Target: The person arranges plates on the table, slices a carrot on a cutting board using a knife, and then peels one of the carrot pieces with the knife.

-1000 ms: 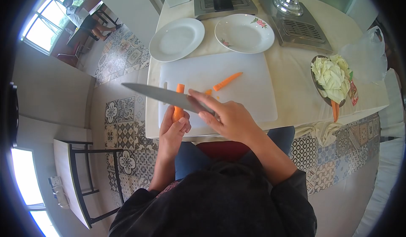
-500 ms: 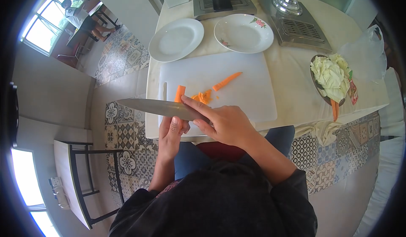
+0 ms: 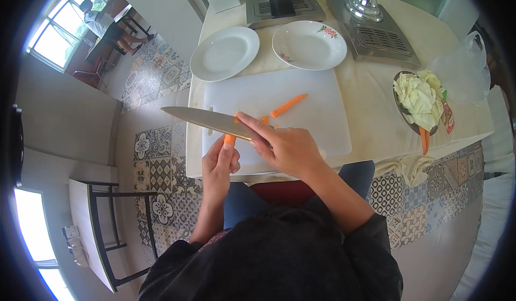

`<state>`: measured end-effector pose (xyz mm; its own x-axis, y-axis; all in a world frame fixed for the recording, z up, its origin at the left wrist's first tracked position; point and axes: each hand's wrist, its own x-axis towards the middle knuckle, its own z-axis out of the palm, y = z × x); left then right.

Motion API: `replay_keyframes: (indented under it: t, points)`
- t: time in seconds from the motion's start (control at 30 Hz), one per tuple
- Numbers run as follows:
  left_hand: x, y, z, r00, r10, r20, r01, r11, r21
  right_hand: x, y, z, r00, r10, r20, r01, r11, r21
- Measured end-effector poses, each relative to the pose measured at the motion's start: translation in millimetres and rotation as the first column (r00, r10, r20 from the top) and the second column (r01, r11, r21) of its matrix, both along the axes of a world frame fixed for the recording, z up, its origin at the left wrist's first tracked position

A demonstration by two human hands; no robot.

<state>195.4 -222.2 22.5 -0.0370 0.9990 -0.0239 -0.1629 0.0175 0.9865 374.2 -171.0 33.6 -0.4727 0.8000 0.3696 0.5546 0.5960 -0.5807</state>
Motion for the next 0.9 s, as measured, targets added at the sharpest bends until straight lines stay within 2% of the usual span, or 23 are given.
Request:
replay_keyframes:
  t: [0.07, 0.17, 0.27, 0.37, 0.7, 0.9]
  points:
    - [3, -3, 6, 1.000, 0.008, 0.006, -0.007, 0.999, -0.032, 5, 7, -1, 0.997, -0.010, -0.080, 0.010, 1.000, -0.003]
    - [4, -3, 8, 1.000, 0.007, 0.010, -0.007, 1.000, -0.013, 13, 11, 5, 0.995, -0.040, -0.092, 0.022, 0.981, -0.193]
    - [5, -1, 9, 0.997, 0.043, 0.071, -0.045, 0.999, 0.028, 18, 7, 18, 0.989, 0.016, -0.145, -0.067, 0.935, -0.348]
    - [4, -1, 6, 0.991, 0.003, 0.131, -0.009, 0.999, 0.046, 13, -6, 18, 0.990, 0.085, -0.111, -0.120, 0.925, -0.362]
    - [4, -5, -2, 1.000, -0.007, 0.010, 0.006, 0.993, 0.122, 2, -8, 1, 0.996, 0.073, -0.060, -0.079, 0.992, -0.097]
    - [5, -4, -2, 0.999, 0.022, -0.032, -0.018, 0.994, 0.110, 1, -4, -6, 0.998, 0.054, -0.037, -0.055, 0.998, -0.040]
